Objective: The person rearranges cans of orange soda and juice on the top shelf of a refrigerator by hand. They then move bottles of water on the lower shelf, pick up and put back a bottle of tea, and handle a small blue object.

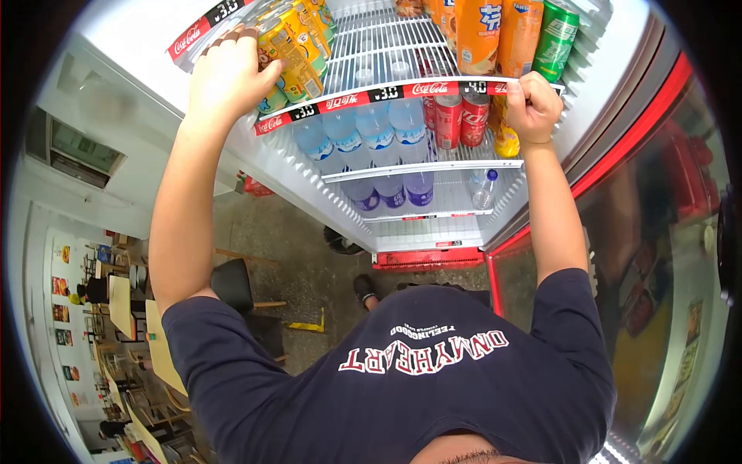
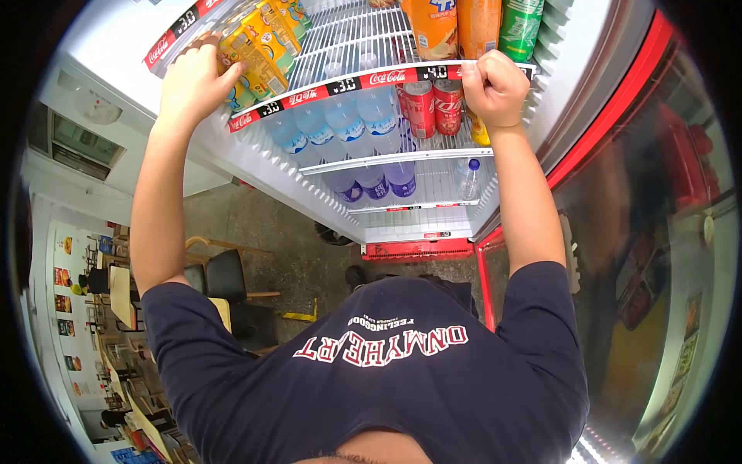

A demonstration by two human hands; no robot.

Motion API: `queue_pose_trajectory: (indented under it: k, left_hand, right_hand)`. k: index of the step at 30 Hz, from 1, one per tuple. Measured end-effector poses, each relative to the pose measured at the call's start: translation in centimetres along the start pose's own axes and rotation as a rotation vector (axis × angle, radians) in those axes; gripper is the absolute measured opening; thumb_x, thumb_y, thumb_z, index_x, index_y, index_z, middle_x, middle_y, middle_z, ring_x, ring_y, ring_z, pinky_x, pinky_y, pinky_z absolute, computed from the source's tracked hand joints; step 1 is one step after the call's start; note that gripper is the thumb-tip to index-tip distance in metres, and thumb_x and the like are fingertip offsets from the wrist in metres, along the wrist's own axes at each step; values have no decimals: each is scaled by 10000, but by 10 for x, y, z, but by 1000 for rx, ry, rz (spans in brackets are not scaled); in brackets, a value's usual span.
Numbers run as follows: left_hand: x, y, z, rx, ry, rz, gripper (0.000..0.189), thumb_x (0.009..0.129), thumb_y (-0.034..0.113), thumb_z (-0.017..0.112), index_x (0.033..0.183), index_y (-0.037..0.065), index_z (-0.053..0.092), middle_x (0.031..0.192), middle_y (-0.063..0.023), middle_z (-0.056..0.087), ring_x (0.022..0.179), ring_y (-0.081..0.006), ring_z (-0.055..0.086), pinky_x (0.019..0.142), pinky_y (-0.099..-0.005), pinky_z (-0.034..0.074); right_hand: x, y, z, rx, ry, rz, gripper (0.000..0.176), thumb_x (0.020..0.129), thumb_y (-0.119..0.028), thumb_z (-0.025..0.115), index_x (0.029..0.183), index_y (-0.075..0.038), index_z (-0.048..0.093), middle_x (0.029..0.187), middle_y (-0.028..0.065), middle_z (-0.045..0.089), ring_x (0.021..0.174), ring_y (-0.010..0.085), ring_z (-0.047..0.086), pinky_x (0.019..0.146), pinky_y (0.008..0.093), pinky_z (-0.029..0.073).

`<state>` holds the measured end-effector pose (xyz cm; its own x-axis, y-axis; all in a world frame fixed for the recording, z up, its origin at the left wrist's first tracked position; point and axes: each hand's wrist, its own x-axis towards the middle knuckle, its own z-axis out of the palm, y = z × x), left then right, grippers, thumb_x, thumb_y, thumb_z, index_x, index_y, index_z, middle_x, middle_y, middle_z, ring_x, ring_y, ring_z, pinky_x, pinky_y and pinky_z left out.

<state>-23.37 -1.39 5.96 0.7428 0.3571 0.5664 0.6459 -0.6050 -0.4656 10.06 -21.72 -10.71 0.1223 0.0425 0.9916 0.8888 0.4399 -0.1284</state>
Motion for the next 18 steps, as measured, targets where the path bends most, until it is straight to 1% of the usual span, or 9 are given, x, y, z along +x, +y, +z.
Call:
queue_pose_trajectory:
  k: [3,6,7,10,11,14,15,18]
  left_hand:
    - [-1,-2,5,17,85,64,608,876,416,697,1274,-27,575,1155,-212,672,1039,-363,654,917,-456,524]
    - [7,10,-3,-37,6,15,598,878,417,699,1259,-28,578,1106,-184,694,1023,-370,659,901,-460,524]
    - [9,13,-1,-52,49,30,577,874,458,692,1213,-1,608,991,-157,719,949,-352,683,828,-462,542]
    - [19,36,-13,-53,47,-30,557,865,507,680,1153,33,635,891,-138,721,860,-328,699,746,-464,552]
    - [21,41,-12,-114,72,-50,511,818,512,699,1015,43,648,899,-191,712,838,-342,709,736,-489,562]
    - [34,44,-4,-257,109,-29,537,792,507,708,1086,60,659,943,-181,720,882,-350,709,772,-474,565]
    - [38,48,-3,-341,95,-48,590,793,523,696,1184,83,654,1026,-185,719,975,-353,700,863,-460,551]
    - [58,80,-57,-531,-349,-351,517,801,391,680,1202,65,683,1309,-227,639,1293,-277,568,1097,-384,416]
  right_hand:
    - [0,-3,0,10,-14,34,317,825,21,682,613,-28,452,579,69,470,518,180,440,488,302,367]
    - [2,-4,-2,4,-33,64,318,834,21,679,617,-21,451,580,70,464,524,179,438,494,301,367]
    - [2,-4,-2,2,-44,79,319,838,20,679,619,-19,450,580,71,462,526,179,438,496,301,367]
    - [3,-4,-3,12,-40,101,319,842,16,679,622,-15,450,582,74,462,526,178,438,497,304,366]
    - [3,-6,-3,13,-40,112,319,843,15,678,622,-16,451,583,74,462,526,178,438,497,304,366]
    - [5,-8,-3,6,-37,128,319,845,16,677,622,-17,451,585,73,465,526,176,440,498,305,368]
    - [5,-7,-3,-1,-35,124,319,845,17,677,621,-17,451,585,73,466,526,176,442,499,305,369]
    - [3,-7,0,-4,-23,121,318,845,22,674,621,-19,452,589,73,467,528,176,447,504,305,373]
